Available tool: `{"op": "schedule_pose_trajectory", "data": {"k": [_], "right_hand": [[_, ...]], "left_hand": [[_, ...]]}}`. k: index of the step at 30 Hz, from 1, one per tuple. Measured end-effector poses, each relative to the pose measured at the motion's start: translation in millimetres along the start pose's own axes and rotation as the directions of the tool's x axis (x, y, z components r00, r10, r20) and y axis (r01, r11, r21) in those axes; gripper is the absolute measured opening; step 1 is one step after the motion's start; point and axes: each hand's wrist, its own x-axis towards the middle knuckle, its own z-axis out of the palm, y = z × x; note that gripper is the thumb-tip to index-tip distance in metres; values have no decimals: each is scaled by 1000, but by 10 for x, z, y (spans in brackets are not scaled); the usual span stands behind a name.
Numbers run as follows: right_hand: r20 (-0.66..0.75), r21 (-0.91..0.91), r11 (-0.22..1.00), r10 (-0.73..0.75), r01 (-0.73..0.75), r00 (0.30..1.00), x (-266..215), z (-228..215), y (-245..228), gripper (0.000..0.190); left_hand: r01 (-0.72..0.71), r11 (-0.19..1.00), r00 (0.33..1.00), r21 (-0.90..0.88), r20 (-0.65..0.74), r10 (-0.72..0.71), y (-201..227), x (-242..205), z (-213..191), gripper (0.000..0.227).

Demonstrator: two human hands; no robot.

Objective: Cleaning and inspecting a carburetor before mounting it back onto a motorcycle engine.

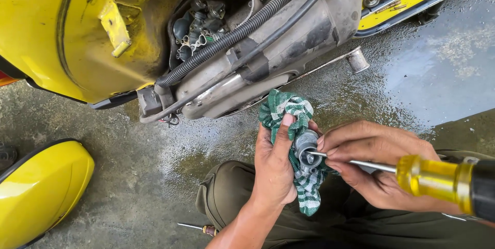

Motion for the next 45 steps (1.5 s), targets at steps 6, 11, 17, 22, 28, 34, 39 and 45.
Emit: {"op": "schedule_pose_trajectory", "data": {"k": [6,11,17,22,28,34,39,45], "right_hand": [[106,-112,976,-174,186,979,51,-27,57,13],[238,-345,875,-269,340,933,-26,-61,39,22],[363,-200,874,-353,442,862,25,-156,89,27],[267,-183,918,-297,351,917,82,-91,115,21],[321,-150,972,-124,180,939,32,-148,182,26],[263,-133,953,-230,271,937,71,-130,153,23],[352,-63,928,-324,368,878,78,-227,187,28],[406,-93,905,-345,414,846,137,-222,130,21]], "left_hand": [[38,998,999,44,-37,-36,27,3,27,24],[-92,989,995,114,-24,95,17,15,19,43],[-101,975,994,199,-22,108,74,-11,59,42],[13,987,994,159,-107,4,116,-5,113,48],[78,991,994,111,-86,-68,41,-6,-15,34],[97,994,994,47,-58,-95,11,6,-57,29],[126,990,988,61,-97,-120,69,-6,-3,31],[82,975,995,207,-64,-70,111,-25,39,38]]}}
